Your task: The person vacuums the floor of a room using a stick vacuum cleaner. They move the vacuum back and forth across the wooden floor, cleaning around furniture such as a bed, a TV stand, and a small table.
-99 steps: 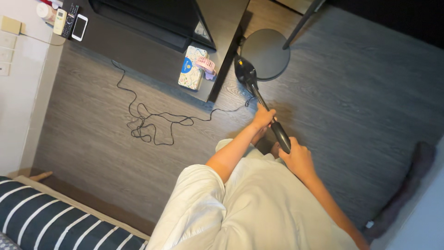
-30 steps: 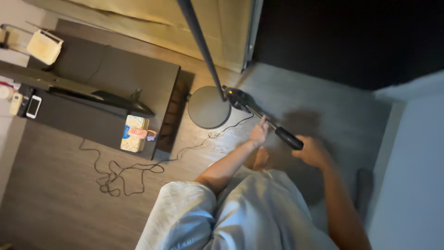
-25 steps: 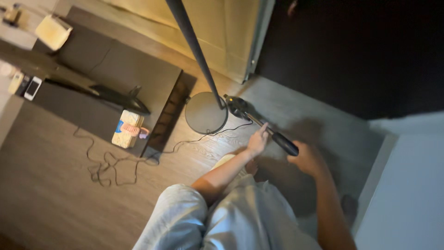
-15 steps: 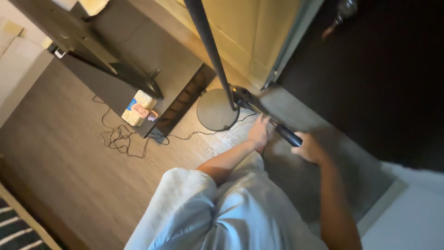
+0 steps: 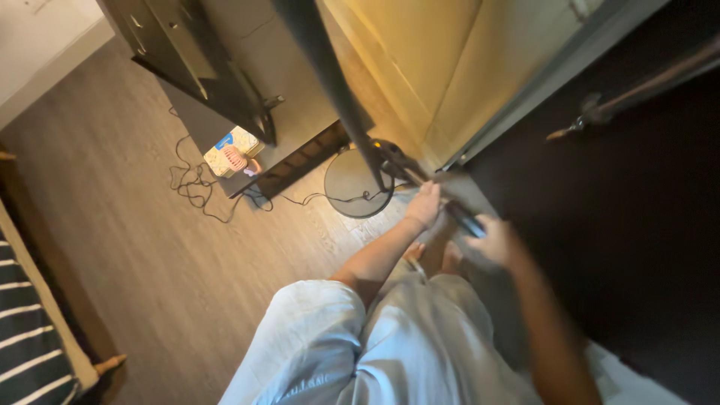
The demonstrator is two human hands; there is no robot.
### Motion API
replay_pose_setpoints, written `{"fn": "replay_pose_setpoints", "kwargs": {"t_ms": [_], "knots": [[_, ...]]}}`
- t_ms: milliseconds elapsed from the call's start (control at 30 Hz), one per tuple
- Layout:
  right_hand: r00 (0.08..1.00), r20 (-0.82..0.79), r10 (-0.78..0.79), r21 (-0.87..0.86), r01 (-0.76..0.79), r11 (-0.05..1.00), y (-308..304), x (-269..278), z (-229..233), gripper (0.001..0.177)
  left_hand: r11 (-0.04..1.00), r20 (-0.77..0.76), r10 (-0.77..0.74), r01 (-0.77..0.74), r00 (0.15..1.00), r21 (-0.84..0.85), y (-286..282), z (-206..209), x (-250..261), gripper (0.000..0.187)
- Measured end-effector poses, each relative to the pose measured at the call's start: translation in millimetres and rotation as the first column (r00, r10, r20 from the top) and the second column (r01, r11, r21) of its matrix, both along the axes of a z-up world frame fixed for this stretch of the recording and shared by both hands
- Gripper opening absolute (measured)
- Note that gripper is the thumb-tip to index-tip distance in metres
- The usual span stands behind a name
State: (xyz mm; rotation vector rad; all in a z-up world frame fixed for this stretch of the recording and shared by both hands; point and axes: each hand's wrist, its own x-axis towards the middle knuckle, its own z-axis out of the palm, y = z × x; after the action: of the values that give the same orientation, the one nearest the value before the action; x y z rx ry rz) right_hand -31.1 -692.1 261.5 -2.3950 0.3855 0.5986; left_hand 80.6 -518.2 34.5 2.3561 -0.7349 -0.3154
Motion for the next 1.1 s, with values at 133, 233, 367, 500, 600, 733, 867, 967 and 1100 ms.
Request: {"fn": "replay_pose_setpoints", "kwargs": {"t_ms": [133,233,367,500,600,733,867,967,1100], "knots": [[0.998,0.011,-0.054,-0.156,0.055,0.986,27.9,-17.5,-21.2,0.051,0.995,-0.097,0.097,-0.094,0.991,0.029,-10.4,-7.1,-4.3,0.056],[0.997,0.033,-0.076,-0.230,0.082,0.970,0.1,-39.5,-36.4,0.044,0.996,-0.103,0.089,-0.086,0.991,0.039,-46.5,-0.6,-28.8,0.055],[0.989,0.073,-0.129,-0.243,0.143,0.959,-43.1,-72.5,-29.3,0.045,0.990,-0.170,0.088,-0.106,0.981,-0.095,-99.1,6.9,-52.9,0.046],[0.996,0.071,-0.046,-0.273,0.063,0.960,-73.2,-76.5,-14.6,0.042,0.971,-0.210,0.124,-0.163,0.970,-0.177,-132.7,6.0,-60.7,0.043],[0.998,-0.063,-0.013,-0.192,0.001,0.981,-97.8,-75.3,-12.4,0.045,0.975,-0.217,0.056,-0.101,0.975,-0.199,-141.6,12.5,-69.0,0.034],[0.994,0.016,0.104,0.389,-0.102,0.916,-117.4,-73.9,-41.8,0.034,0.999,-0.172,-0.026,0.018,0.985,-0.050,-125.4,43.1,-85.6,0.017],[0.993,0.022,-0.119,0.386,0.101,0.917,-118.2,-101.5,-51.1,0.042,0.991,-0.268,-0.022,0.056,0.963,0.122,-139.4,86.7,-95.2,0.018],[0.976,-0.062,-0.210,0.288,0.219,0.932,-136.8,-129.1,-49.1,0.039,0.906,-0.319,-0.264,0.348,0.910,0.243,-166.6,110.2,-98.5,0.019],[0.942,-0.296,-0.160,0.183,0.221,0.958,-183.2,-179.8,-30.0,0.029,0.769,-0.417,-0.497,0.609,0.761,0.195,-188.5,112.3,-91.1,0.037]]}}
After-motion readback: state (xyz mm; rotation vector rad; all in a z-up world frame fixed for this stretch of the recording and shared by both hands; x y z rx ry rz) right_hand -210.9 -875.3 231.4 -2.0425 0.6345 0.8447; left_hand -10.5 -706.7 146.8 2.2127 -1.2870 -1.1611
